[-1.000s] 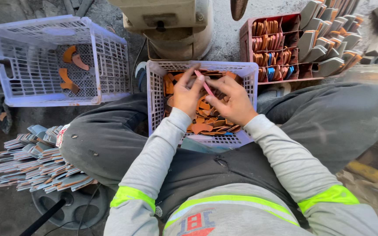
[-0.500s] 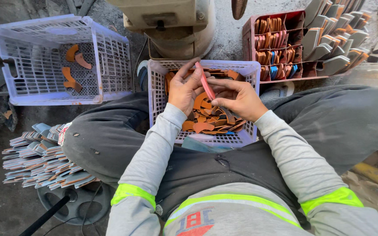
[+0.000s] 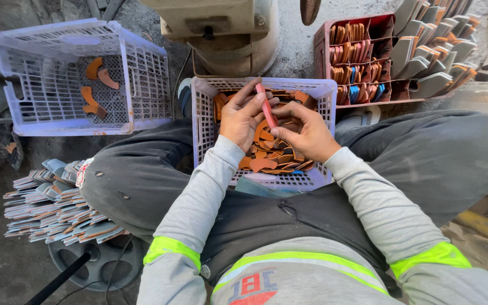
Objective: The person sits on the floor and repeatedly picks up orange curved shoe parts from a white basket, inspects them, and places them into a red organizer. The person also handles a blue piece and a pink piece, placing them into the organizer. The person occasionally adjusts the stack of finished parts in the organizer.
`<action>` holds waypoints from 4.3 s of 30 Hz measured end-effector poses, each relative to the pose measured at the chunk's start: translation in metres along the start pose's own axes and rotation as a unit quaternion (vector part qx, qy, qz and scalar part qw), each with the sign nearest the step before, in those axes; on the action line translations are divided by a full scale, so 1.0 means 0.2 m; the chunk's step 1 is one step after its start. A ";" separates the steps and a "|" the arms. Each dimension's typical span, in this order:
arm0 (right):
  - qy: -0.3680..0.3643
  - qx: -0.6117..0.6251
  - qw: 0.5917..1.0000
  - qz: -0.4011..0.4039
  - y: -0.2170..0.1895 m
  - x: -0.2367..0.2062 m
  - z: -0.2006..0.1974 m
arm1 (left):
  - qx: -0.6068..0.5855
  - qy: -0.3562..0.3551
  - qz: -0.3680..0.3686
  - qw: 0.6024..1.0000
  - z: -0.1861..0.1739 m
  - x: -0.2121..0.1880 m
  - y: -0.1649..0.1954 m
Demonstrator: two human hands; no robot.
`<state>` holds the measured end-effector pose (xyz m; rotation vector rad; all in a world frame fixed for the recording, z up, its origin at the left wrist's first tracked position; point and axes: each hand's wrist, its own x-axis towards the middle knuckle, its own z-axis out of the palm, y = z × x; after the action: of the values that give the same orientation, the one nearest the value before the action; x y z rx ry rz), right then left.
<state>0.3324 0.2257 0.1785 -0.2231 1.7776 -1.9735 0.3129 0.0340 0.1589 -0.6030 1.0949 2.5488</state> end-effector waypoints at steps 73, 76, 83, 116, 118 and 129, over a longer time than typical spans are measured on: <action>0.387 -0.548 0.703 0.238 0.69 0.15 -1.47 | 0.674 -0.119 0.201 0.701 0.18 0.18 -0.13; 0.386 -0.549 0.700 0.242 0.72 0.18 -1.46 | 0.677 -0.122 0.202 0.697 0.18 0.19 -0.13; 0.393 -0.548 0.700 0.236 0.77 0.23 -1.45 | 0.674 -0.127 0.189 0.703 0.18 0.22 -0.14; 0.234 -0.525 0.818 -0.006 0.02 0.17 -0.95 | 0.703 -0.115 0.304 0.632 0.07 -0.19 0.42; 0.198 -0.494 0.844 -0.069 -0.06 0.03 -0.70 | 0.704 -0.089 0.321 0.627 0.04 -0.26 0.51; -0.145 -0.512 0.841 0.095 0.23 -0.42 0.14 | 0.713 -0.074 0.316 0.622 -0.02 -0.61 0.70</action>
<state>0.4288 0.2364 0.1533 -0.6087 2.3337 -0.6279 0.3590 -0.0751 0.3016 0.5158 2.9215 1.0836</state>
